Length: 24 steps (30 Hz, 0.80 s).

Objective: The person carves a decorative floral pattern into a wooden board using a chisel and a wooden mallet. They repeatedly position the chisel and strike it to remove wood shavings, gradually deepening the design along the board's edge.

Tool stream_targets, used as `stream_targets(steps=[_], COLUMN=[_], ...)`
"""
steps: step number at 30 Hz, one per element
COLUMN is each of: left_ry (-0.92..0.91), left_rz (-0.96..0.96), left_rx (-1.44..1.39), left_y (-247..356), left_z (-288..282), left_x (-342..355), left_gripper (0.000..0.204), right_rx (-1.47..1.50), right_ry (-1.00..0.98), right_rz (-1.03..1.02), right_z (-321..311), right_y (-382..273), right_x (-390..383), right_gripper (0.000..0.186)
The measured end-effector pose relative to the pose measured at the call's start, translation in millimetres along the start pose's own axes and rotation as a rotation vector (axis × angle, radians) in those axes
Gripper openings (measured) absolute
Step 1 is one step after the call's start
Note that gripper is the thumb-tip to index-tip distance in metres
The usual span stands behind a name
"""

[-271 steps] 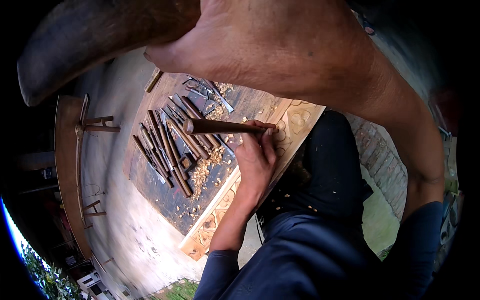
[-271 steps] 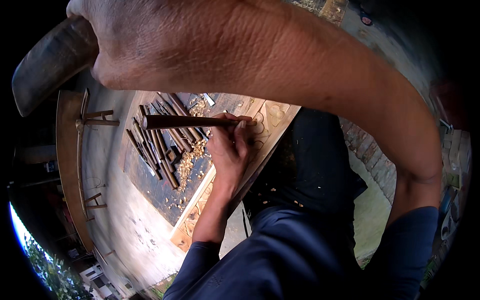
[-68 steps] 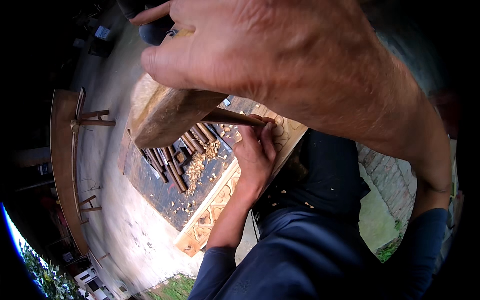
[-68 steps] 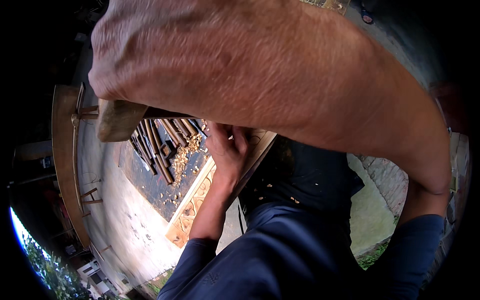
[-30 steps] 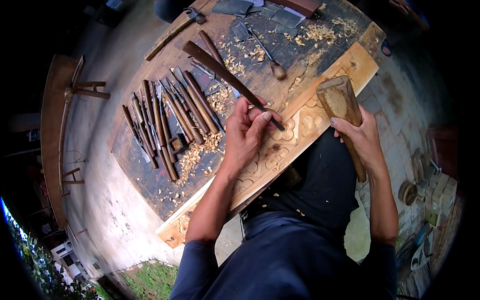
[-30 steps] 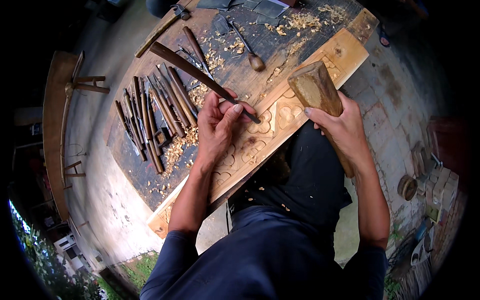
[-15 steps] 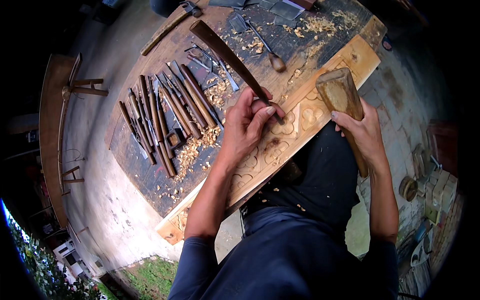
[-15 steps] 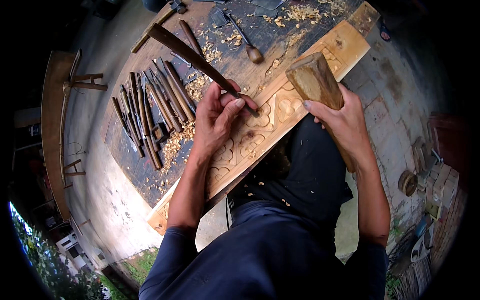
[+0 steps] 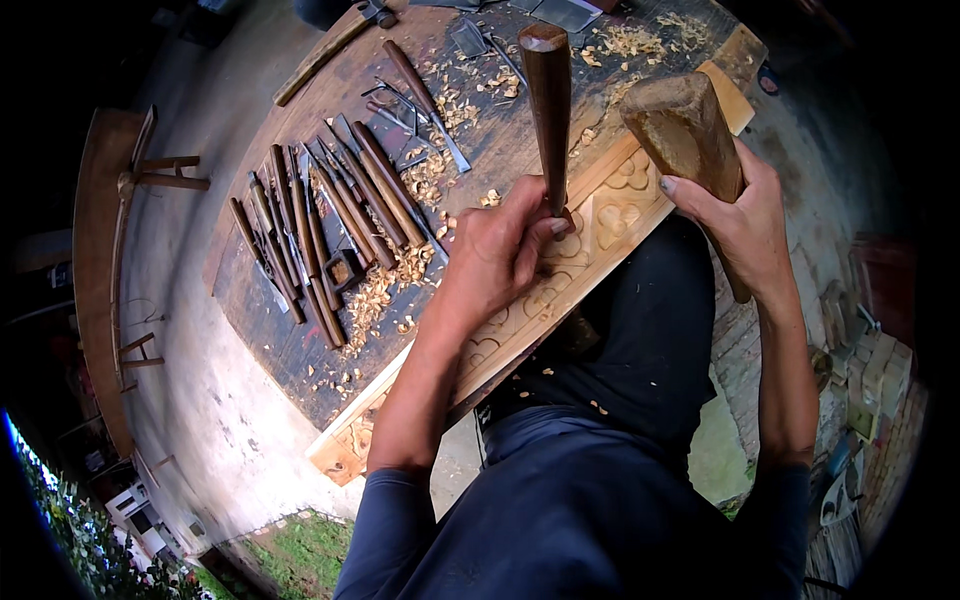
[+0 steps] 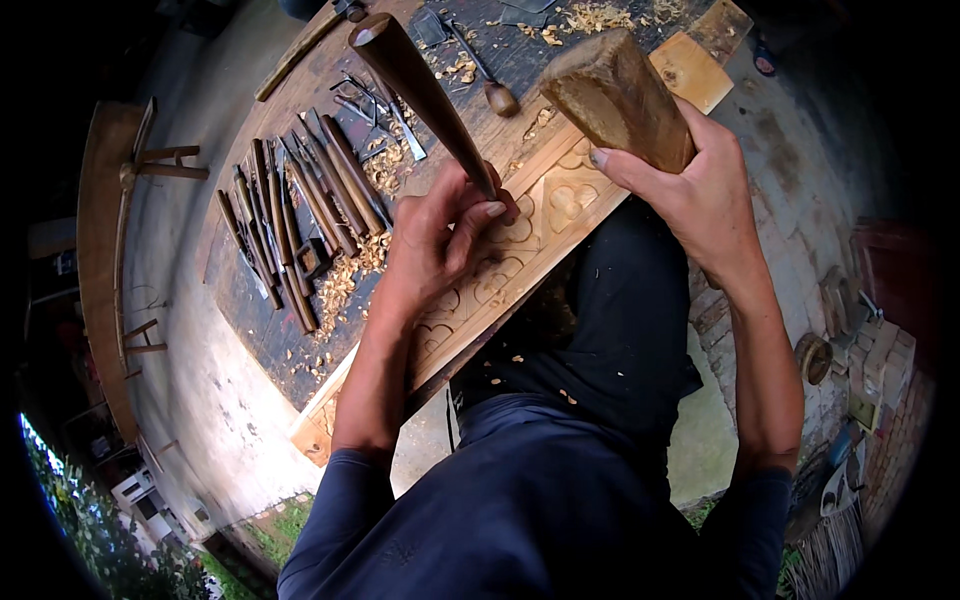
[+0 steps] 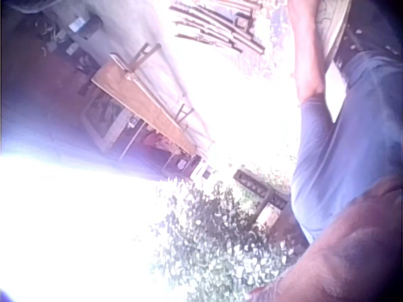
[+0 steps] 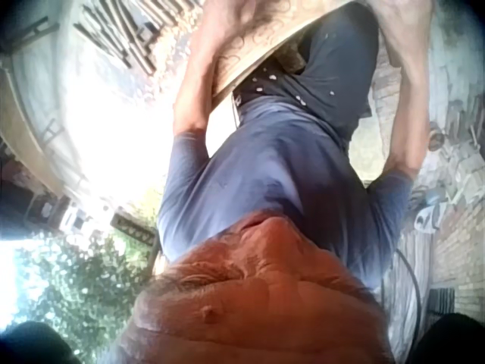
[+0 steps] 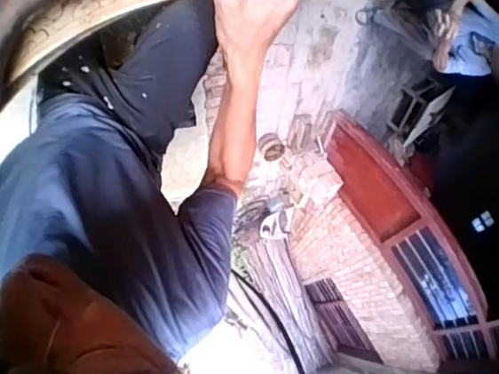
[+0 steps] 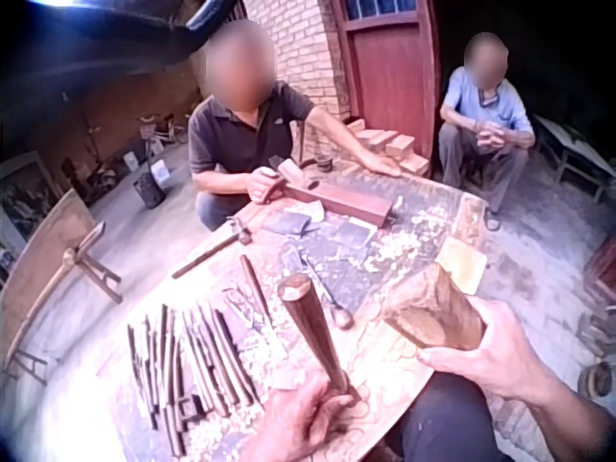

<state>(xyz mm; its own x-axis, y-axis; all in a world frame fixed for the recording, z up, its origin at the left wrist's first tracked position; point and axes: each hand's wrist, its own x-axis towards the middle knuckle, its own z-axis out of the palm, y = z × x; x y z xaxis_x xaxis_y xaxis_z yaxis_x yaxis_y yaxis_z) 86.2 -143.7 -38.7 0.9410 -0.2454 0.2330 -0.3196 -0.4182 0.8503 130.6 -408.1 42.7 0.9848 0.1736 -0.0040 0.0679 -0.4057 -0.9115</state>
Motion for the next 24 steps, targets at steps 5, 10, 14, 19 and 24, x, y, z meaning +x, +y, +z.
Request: stream_targets(steps=[5,10,14,19,24], left_ry=[-0.042,0.012,0.022,0.045,0.035], left_rz=[-0.029,0.114,0.158,0.138,0.177], left_rx=[0.034,0.179,0.182,0.219,0.156], left_y=[-1,9,12,7,9], left_z=[0,-5,-1,-4,4], left_x=[-4,-10,-4,-14,-3], left_gripper=[0.023,0.029,0.028,0.027,0.026], right_rx=[-0.040,-0.188,-0.086,-0.956,-0.664], right_ry=[0.054,0.237,0.326,0.131,0.404], right_rz=[-0.183,-0.410,-0.495,-1.044,-0.737], right_z=[-6,-23,-90,-31,-90], right_y=[-20,-60,-77,-106,-87], right_x=[6,13,20,31,22], right_gripper=[0.046,0.049,0.042,0.062,0.040])
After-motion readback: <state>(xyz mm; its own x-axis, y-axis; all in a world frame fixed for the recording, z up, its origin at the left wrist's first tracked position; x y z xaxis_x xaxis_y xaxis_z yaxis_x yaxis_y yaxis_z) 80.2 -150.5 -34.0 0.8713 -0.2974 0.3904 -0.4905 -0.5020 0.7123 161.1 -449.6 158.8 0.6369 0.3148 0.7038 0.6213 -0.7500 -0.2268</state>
